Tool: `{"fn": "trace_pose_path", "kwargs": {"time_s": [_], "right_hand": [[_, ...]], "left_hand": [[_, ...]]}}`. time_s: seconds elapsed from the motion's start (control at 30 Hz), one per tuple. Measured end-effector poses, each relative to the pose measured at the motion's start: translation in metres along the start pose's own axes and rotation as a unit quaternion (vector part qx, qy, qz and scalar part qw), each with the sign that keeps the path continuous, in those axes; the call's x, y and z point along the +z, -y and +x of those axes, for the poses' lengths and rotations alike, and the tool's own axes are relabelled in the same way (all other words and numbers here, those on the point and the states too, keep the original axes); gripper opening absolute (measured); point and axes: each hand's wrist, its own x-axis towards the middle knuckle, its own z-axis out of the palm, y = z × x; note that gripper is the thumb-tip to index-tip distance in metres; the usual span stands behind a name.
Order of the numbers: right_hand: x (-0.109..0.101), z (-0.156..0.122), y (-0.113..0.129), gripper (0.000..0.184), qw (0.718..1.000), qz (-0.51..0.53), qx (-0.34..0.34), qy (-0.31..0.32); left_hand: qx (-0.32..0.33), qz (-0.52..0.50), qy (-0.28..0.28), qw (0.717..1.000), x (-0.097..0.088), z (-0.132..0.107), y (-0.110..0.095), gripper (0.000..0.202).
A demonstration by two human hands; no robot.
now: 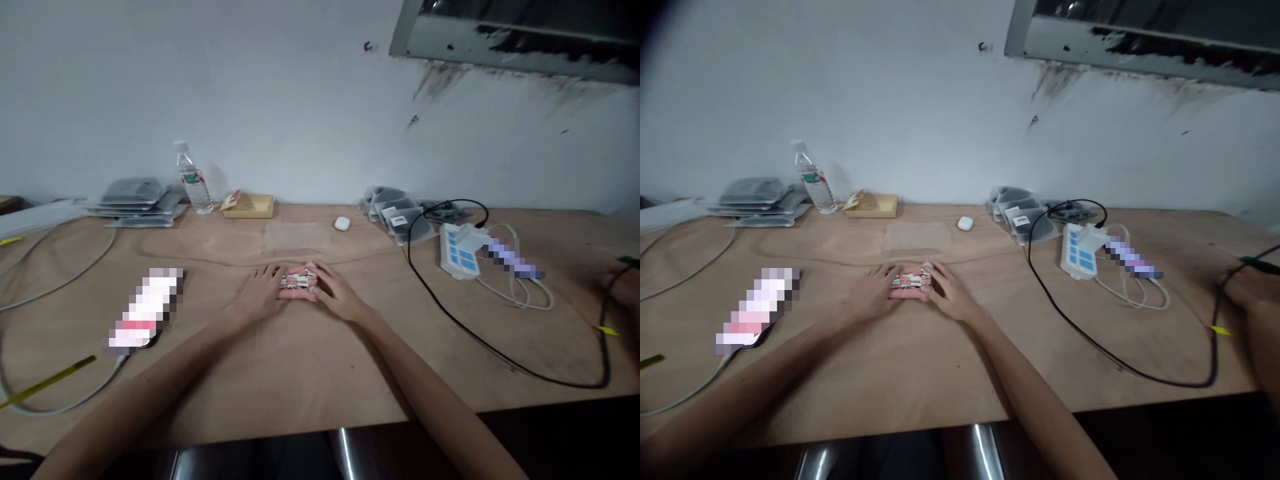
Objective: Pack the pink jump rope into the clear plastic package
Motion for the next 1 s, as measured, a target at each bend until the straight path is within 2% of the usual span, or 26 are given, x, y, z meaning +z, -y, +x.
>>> {"fn": "trace_pose_path", "kwargs": {"time_s": [0.1,0.17,0.3,0.47,0.63,0.73,0.83,1.0], "right_hand": [[0.0,-0.001,-0.004,0.065,0.999,-0.027,0.0,0.019],[-0.001,-0.002,-0.006,0.07,0.999,-0.042,-0.003,0.033],[-0.004,-0.003,-0.009,0.078,0.996,-0.077,-0.022,0.046],[-0.01,-0.004,-0.012,0.095,0.992,-0.109,-0.019,0.054],[-0.009,-0.006,-0.015,0.101,0.992,-0.114,-0.007,0.056],[-0.01,-0.007,-0.016,0.101,0.989,-0.13,-0.003,0.065],[-0.012,-0.007,-0.016,0.099,0.986,-0.14,0.004,0.09],[-0.015,-0.006,-0.015,0.089,0.979,-0.165,0.018,0.115]], "left_hand": [[0.069,-0.07,0.021,0.995,-0.002,0.002,0.013,0.072],[0.086,-0.098,0.018,0.991,-0.001,0.003,0.018,0.073],[0.069,-0.109,-0.028,0.991,0.008,0.002,0.014,0.052],[0.061,-0.116,-0.072,0.989,0.015,-0.001,0.008,0.055],[0.103,-0.204,-0.011,0.974,0.01,0.004,0.015,0.058],[0.119,-0.229,0.0,0.966,0.004,0.005,0.019,0.055],[0.134,-0.193,-0.005,0.972,0.002,0.005,0.022,0.057],[0.116,-0.033,-0.03,0.992,0.01,0.005,0.031,0.067]]}}
